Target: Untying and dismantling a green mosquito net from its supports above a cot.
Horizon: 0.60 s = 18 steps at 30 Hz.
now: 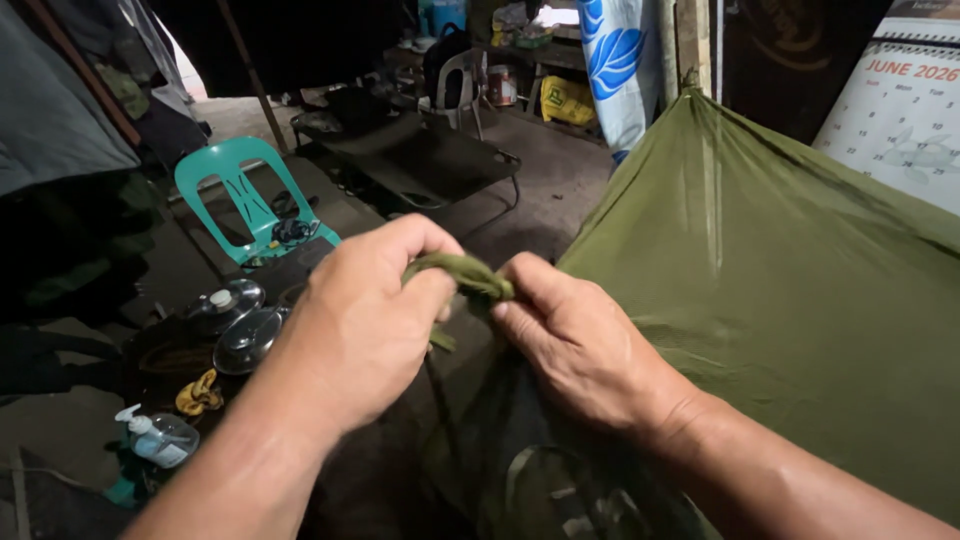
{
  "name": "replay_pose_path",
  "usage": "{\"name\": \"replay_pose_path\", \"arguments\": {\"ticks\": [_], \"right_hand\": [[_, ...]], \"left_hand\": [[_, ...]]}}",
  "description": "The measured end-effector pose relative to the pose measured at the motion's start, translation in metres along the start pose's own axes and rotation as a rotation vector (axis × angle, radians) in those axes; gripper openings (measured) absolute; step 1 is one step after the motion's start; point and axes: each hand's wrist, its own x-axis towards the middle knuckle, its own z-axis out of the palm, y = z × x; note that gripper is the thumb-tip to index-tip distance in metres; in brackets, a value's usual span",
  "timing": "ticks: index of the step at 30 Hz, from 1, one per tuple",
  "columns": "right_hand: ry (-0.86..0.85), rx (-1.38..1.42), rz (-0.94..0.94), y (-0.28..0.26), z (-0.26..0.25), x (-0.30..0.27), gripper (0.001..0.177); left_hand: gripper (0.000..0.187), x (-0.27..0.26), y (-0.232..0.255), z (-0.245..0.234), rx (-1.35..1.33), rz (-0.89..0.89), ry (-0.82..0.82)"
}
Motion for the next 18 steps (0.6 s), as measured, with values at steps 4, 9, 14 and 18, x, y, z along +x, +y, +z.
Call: {"name": "replay_pose_path", "arguments": {"ticks": [4,9,14,18], "right_hand": [[0.049,-0.008,0.068,0.02,-0.013,-0.001,0.022],[0.384,0.406,0.402,0.045,-0.06,-0.014,0.02],[0.674,0.454,0.555,0.065,-0.101,-0.036,0.012],[0.763,0.472,0.466,0.077,-0.128,-0.057,0.013]], "left_hand": [[0.018,0.01,-0.02,0.017,-0.341,0.15,-0.04],[0.034,-0.003,-0.003,0.032,0.064,0.218,0.033],[0.028,-0.011,-0.009,0.07,0.231,0.537,0.008],[0.044,-0.029,0.015,0.094,0.157,0.303,-0.298]]}}
